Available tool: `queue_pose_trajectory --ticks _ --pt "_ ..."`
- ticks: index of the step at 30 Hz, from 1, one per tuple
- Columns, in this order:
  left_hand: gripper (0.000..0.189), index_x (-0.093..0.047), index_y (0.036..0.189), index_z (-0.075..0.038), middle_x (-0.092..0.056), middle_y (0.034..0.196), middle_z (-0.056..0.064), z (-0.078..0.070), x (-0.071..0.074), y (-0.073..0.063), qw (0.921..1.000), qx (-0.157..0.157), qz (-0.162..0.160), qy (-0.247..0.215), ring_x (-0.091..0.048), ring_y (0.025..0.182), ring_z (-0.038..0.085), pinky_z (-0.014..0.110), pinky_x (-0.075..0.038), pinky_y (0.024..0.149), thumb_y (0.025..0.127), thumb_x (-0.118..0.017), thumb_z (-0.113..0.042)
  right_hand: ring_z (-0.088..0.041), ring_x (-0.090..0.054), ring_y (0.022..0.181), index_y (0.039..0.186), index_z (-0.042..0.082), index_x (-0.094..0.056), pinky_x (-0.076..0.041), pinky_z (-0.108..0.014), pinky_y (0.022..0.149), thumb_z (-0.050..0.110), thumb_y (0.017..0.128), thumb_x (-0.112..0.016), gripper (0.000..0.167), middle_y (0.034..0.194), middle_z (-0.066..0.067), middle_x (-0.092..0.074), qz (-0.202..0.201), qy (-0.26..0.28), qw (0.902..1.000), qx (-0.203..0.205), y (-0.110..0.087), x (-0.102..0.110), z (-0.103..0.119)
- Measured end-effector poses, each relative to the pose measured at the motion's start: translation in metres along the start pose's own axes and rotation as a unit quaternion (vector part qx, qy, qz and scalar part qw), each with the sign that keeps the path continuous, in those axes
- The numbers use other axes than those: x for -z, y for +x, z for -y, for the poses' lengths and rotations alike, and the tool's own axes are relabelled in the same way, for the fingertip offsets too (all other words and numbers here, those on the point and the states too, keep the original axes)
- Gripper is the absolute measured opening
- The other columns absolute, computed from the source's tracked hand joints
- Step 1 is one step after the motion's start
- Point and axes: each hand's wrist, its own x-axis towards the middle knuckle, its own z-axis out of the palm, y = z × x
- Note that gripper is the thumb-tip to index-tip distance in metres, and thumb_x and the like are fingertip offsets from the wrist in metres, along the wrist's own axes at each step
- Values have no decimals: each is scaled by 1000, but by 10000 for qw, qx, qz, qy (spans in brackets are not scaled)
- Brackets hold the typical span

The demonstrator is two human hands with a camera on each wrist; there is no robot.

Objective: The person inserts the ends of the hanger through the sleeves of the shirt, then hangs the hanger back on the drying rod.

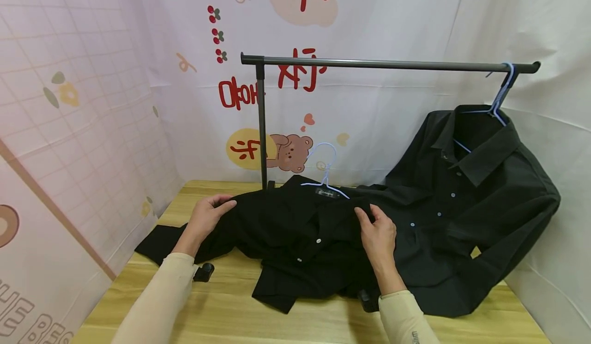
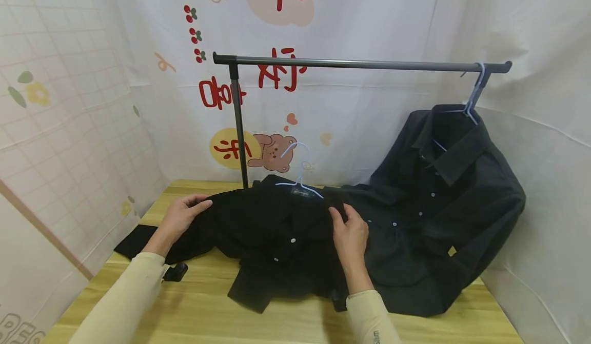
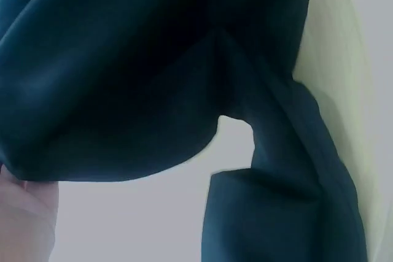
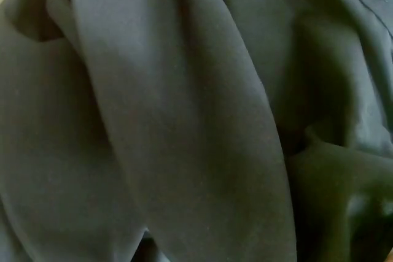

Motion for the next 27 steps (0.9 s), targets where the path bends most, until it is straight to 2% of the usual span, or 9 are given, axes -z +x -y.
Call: queue_pose_trajectory --ticks 3,6,9,12,15,20,23,27 --pt "40 -66 124 -2 -62 117 13 6 6 1 9994 19 -345 -6 -56 107 24 32 -45 91 100 -62 -32 -32 -61 86 105 8 -73 -43 -43 75 30 94 -71 25 94 -14 -71 29 -19 9999 -123 0 -1 -2" --pt "29 -70 117 -2 -64 107 12 9 6 2 9949 -194 -883 448 -57 95 22 28 -46 80 100 -63 -25 -31 -61 88 107 9 -72 -43 -43 78 33 94 -70 27 96 -14 -71 124 -11 9999 -117 -1 -3 -3" --pt "19 -72 111 -2 -65 101 15 9 0 3 9818 -615 -1425 1094 -58 90 26 35 -46 78 99 -62 -13 -31 -63 90 107 9 -73 -44 -45 80 32 94 -71 27 96 -13 -72 220 -4 9998 -2 -3 -6 -4" --pt "19 -71 111 -1 -64 107 18 0 -11 3 9723 -1041 -1583 1370 -57 98 33 46 -46 85 98 -62 -10 -31 -64 89 106 9 -73 -45 -46 81 30 92 -72 25 95 -12 -72 276 -10 9995 177 -6 -8 -4" --pt "27 -67 120 -1 -61 119 19 -13 -24 3 9716 -1418 -1205 1464 -54 112 36 52 -42 96 99 -63 -17 -30 -65 88 105 10 -74 -47 -45 79 28 91 -74 23 96 -11 -73 332 -27 9986 409 -8 -11 -4" --pt "47 -56 138 -4 -53 139 18 -38 -50 2 9715 -1834 -2 1504 -46 130 36 54 -35 108 99 -63 -30 -24 -65 81 100 10 -74 -48 -41 74 25 91 -75 18 90 -7 -72 472 39 9949 886 -11 -15 -1" --pt "50 -55 140 -4 -52 142 17 -47 -62 -2 9732 -1734 552 1408 -45 133 35 53 -34 109 99 -62 -31 -21 -63 77 97 11 -73 -48 -40 71 25 91 -75 16 86 -4 -71 545 63 9927 1073 -13 -16 0" --pt "42 -61 134 -4 -59 135 15 -49 -71 -6 9795 -1381 772 1247 -52 127 33 51 -40 105 99 -62 -27 -22 -65 82 99 9 -74 -49 -42 75 25 90 -75 18 92 -6 -73 615 68 9926 1042 -14 -17 2"
